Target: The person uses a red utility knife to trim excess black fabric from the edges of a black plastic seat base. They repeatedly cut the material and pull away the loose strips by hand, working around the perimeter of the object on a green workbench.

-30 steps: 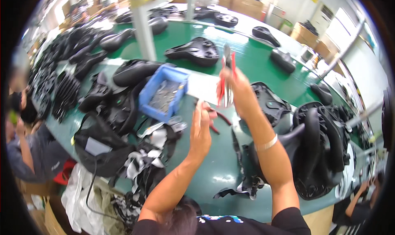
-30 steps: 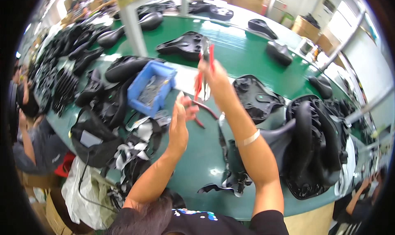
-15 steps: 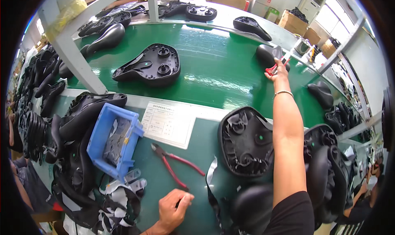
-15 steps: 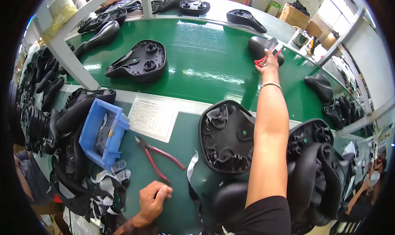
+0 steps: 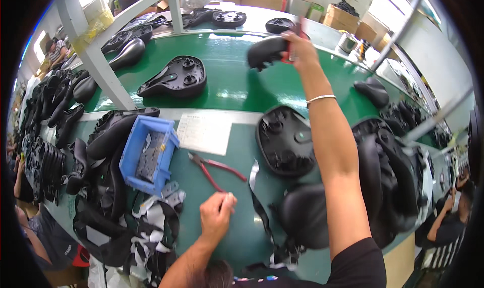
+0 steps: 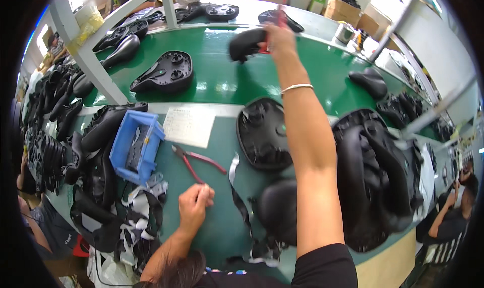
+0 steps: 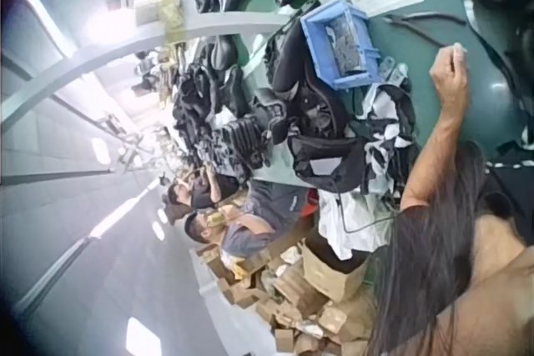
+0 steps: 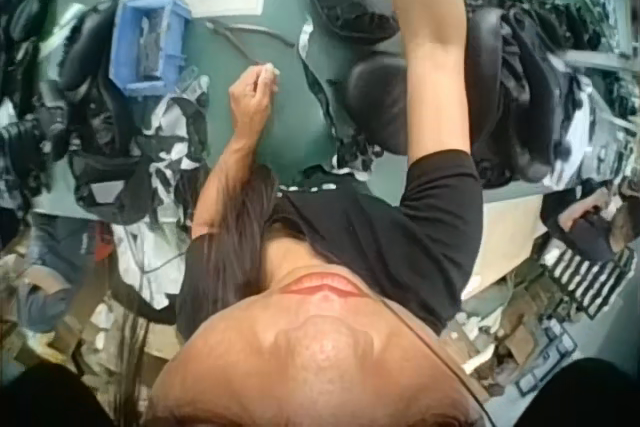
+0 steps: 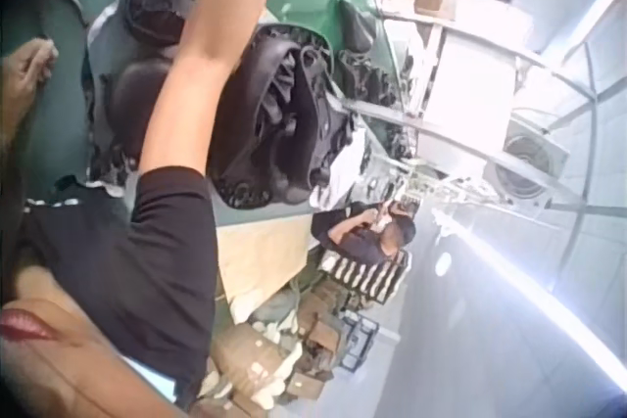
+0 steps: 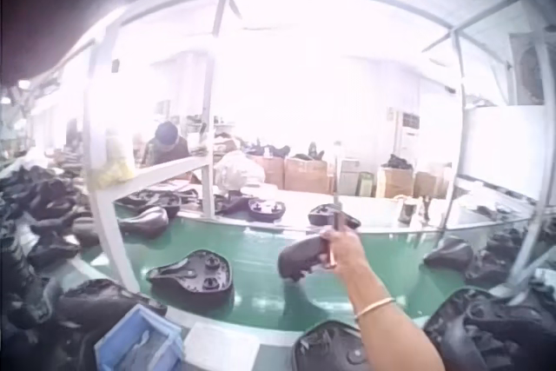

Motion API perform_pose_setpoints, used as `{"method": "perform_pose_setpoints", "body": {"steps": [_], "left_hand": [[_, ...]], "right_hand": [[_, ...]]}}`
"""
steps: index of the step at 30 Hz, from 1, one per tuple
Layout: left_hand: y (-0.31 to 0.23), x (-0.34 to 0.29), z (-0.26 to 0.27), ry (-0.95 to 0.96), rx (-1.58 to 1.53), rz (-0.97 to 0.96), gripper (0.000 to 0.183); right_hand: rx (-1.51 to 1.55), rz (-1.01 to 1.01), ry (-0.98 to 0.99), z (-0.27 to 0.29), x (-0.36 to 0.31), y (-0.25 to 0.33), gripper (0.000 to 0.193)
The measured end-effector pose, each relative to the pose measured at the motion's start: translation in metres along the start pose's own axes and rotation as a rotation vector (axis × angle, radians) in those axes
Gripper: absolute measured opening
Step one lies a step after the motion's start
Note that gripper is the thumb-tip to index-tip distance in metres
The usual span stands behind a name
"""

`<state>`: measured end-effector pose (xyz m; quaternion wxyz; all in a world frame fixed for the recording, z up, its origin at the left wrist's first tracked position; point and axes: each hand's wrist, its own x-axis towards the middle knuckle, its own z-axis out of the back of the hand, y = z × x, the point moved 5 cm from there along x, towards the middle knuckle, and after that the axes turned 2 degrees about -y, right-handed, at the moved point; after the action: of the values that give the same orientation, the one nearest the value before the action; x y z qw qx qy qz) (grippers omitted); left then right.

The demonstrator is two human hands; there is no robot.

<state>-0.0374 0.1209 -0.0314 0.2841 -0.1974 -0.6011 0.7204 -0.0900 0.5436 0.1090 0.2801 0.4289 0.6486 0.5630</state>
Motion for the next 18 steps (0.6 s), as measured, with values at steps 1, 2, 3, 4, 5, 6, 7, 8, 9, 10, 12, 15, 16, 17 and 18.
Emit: {"method": "perform_pose_setpoints", "body": {"steps": [1, 2, 3, 4, 5, 6, 7, 8, 9, 10, 12, 15, 16, 17, 18], "left_hand": [[0.004, 0.0, -0.002, 0.011, -0.062, 0.029, 0.029], [0.008, 0.0, 0.001, 0.006, -0.12, 0.061, 0.03], [0.009, 0.0, 0.005, 0.008, -0.272, 0.08, 0.033], [0.013, 0.001, 0.015, -0.005, -0.419, 0.106, 0.038], [0.021, 0.003, 0.025, 0.018, -0.636, 0.159, 0.044], [0.015, 0.001, 0.035, -0.045, -0.755, 0.287, 0.052], [0.011, -0.003, 0.045, 0.002, -0.902, 0.339, 0.057], [-0.025, -0.016, 0.041, 0.08, -0.951, 0.317, 0.057], [-0.036, -0.026, 0.048, 0.11, -0.948, 0.376, 0.057], [-0.044, -0.035, 0.049, 0.152, -0.953, 0.44, 0.057], [-0.021, -0.059, 0.053, 0.159, -0.926, 0.574, 0.053], [-0.012, -0.086, 0.068, 0.278, -0.812, 0.463, 0.063], [-0.008, -0.091, 0.074, 0.291, -0.715, 0.453, 0.064], [-0.005, -0.095, 0.079, 0.318, -0.625, 0.448, 0.065], [-0.001, -0.097, 0.081, 0.349, -0.538, 0.442, 0.066]], "right_hand": [[-0.106, 0.092, 0.121, -0.02, -0.033, 0.018, 0.027], [-0.287, 0.112, 0.255, -0.045, -0.081, 0.039, 0.022], [-0.546, 0.218, 0.393, -0.063, -0.129, 0.054, 0.02], [-0.899, 0.241, 0.545, -0.084, -0.188, 0.072, 0.02], [-1.028, 0.655, 0.65, -0.096, -0.243, 0.08, 0.019], [-1.133, 0.856, 0.714, -0.094, -0.304, 0.075, 0.018], [-1.257, 0.862, 0.972, -0.086, -0.357, 0.071, 0.018], [-1.106, 0.898, 1.042, -0.062, -0.401, 0.074, 0.017], [-1.168, 0.91, 1.192, -0.047, -0.442, 0.063, 0.013], [-1.068, 0.882, 1.231, -0.03, -0.475, 0.051, 0.013], [-0.845, 0.691, 1.321, -0.011, -0.508, 0.021, 0.018], [-0.674, 0.115, 1.206, 0.021, -0.517, 0.011, 0.038], [-0.623, -0.001, 1.03, 0.034, -0.514, 0.015, 0.043], [-0.584, -0.121, 0.843, 0.051, -0.512, 0.018, 0.048], [-0.589, -0.094, 0.713, 0.07, -0.506, 0.015, 0.054]]}}
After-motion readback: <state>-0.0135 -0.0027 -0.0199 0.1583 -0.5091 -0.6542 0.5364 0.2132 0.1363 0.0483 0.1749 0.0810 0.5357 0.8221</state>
